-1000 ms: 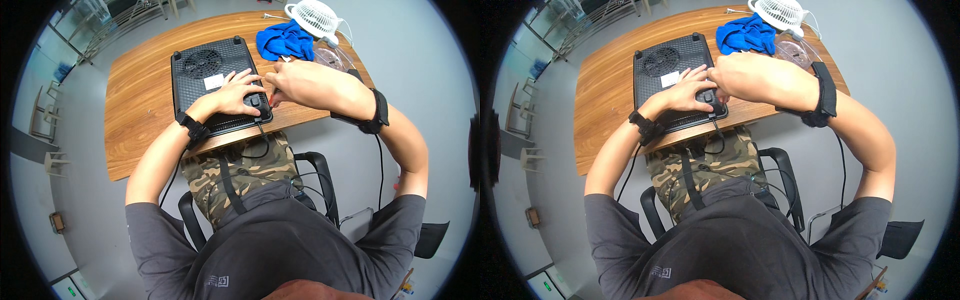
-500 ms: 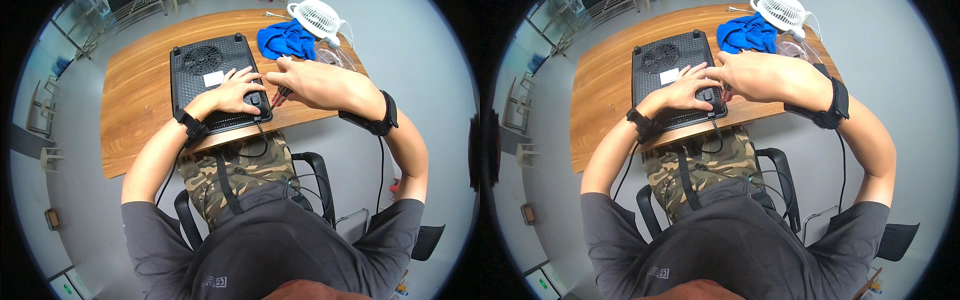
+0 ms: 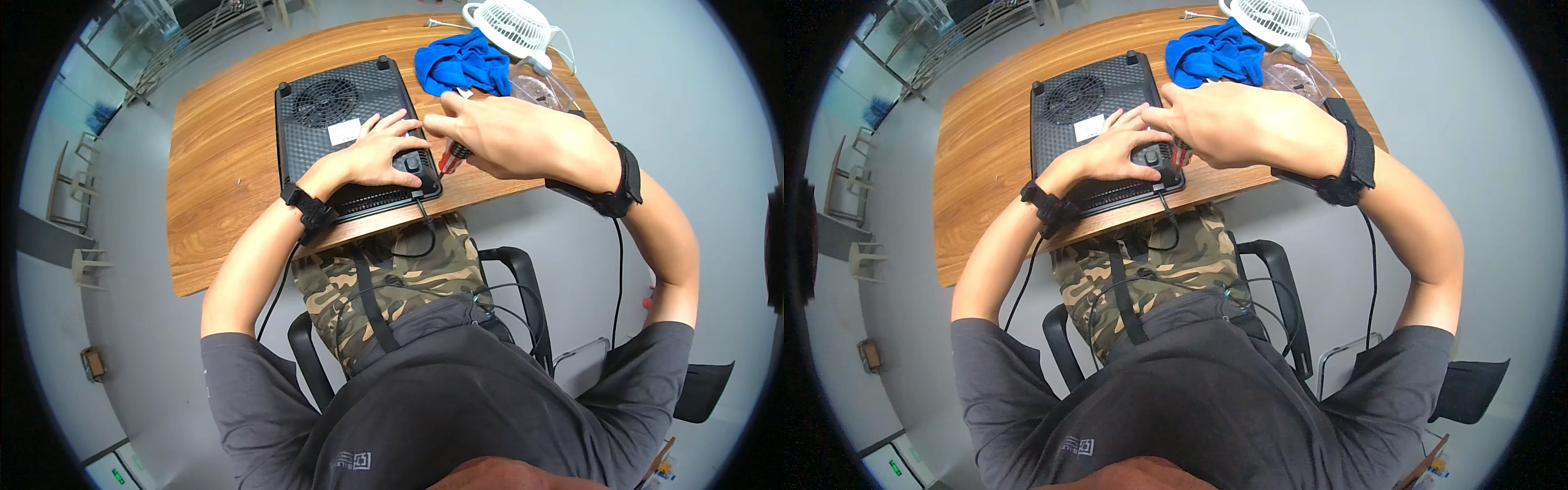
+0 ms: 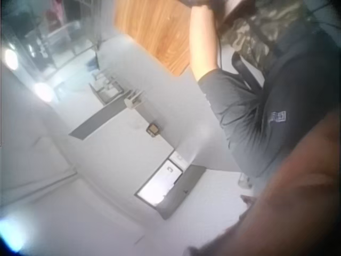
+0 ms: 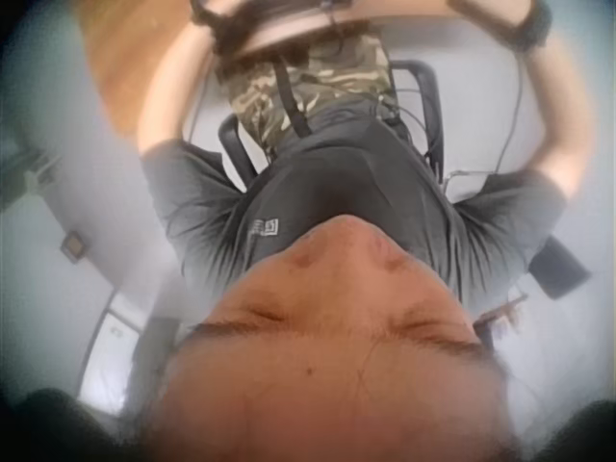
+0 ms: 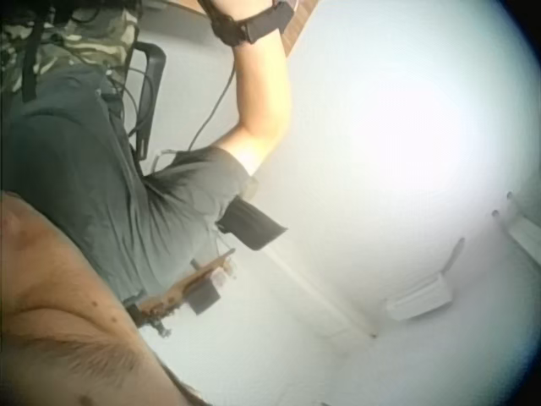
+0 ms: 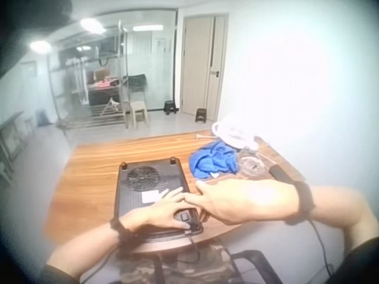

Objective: The person assembles a portable electric heater by securing the top and bottom casings with a screwdriver. They tighten multiple screws on both sides of the device and then wipe the exterior with a blue cloth.

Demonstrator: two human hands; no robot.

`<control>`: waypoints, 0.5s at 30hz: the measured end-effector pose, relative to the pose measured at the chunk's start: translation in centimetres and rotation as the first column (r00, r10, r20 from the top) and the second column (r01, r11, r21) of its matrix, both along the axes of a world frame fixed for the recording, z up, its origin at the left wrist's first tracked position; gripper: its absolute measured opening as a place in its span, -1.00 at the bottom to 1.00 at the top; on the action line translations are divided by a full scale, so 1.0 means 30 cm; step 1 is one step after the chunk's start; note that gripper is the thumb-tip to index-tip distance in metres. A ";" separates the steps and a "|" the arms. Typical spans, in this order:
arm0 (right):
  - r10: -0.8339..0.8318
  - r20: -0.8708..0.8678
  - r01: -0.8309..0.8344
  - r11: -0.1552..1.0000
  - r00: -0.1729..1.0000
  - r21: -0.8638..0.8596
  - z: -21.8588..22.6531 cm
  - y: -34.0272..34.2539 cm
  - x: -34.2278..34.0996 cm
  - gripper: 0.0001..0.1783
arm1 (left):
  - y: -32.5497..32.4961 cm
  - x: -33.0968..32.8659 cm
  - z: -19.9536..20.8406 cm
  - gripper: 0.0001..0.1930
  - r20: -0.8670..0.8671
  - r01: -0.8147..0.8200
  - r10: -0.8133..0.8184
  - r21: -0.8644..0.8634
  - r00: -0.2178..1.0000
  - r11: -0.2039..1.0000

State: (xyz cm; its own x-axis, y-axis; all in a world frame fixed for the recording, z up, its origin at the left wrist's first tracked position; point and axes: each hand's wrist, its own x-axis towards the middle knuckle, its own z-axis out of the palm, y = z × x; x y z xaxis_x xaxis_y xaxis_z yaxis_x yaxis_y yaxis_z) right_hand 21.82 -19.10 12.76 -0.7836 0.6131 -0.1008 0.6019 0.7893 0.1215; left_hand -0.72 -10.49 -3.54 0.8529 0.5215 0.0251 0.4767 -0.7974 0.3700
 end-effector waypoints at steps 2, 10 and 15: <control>-0.032 -0.025 0.030 0.997 0.999 -0.068 -0.005 -0.003 -0.011 -0.58 | -0.010 0.004 0.000 -0.21 0.004 -0.011 0.011 0.005 1.000 1.000; -0.019 -0.009 0.020 0.995 1.000 0.098 -0.049 0.020 -0.060 -0.51 | 0.001 -0.006 -0.013 -0.20 0.021 -0.009 0.009 0.003 1.000 1.000; -0.162 0.001 0.162 0.984 0.987 -0.077 0.012 0.021 -0.035 -0.53 | 0.002 -0.004 0.001 -0.20 0.002 0.003 -0.003 0.010 1.000 1.000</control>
